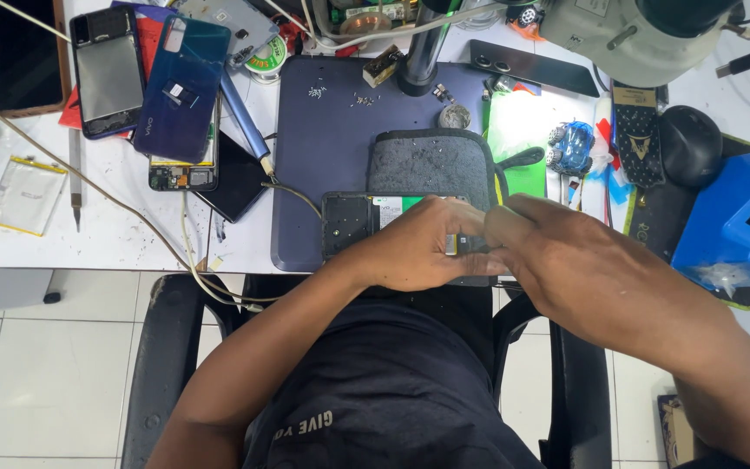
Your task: Disassembling a mobile phone by unscrewing internal components and using a prying tool to separate parts.
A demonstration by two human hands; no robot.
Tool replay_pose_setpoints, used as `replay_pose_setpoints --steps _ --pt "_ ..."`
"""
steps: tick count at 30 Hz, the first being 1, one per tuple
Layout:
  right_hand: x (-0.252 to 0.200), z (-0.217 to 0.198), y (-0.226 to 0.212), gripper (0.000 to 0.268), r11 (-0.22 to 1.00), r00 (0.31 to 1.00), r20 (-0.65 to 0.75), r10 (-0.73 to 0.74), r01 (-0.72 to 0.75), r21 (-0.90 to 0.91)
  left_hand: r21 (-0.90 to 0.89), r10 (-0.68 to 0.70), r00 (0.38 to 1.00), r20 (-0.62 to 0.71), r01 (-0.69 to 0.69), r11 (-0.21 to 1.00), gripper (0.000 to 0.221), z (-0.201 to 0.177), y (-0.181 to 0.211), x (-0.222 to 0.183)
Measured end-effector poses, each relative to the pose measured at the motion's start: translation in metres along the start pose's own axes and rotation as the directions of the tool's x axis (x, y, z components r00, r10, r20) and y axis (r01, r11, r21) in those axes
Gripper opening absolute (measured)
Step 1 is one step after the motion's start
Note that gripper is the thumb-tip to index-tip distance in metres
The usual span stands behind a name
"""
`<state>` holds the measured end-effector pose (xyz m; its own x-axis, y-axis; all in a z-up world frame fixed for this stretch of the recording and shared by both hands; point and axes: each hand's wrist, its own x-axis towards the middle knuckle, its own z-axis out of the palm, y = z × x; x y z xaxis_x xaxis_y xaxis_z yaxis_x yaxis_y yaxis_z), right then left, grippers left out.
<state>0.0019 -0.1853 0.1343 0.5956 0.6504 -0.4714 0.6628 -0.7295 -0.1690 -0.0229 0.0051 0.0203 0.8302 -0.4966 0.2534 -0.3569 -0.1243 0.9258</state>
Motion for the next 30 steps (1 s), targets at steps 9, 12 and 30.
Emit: replay_pose_setpoints --steps 9,12,30 --pt "-0.001 -0.003 -0.01 0.062 0.988 0.988 -0.022 -0.153 0.153 -0.011 -0.184 -0.068 0.972 -0.226 0.026 0.983 0.023 0.006 0.0 -0.002" --pt "0.0 -0.015 -0.018 0.079 1.0 0.989 0.147 -0.024 0.024 -0.001 -0.094 0.039 0.999 -0.01 -0.04 0.995 0.024 -0.006 0.01 0.0" --pt "0.003 -0.011 -0.027 0.012 0.998 0.992 0.118 0.051 -0.055 0.032 -0.163 -0.058 0.954 -0.295 0.01 0.987 0.013 0.012 0.003 -0.001"
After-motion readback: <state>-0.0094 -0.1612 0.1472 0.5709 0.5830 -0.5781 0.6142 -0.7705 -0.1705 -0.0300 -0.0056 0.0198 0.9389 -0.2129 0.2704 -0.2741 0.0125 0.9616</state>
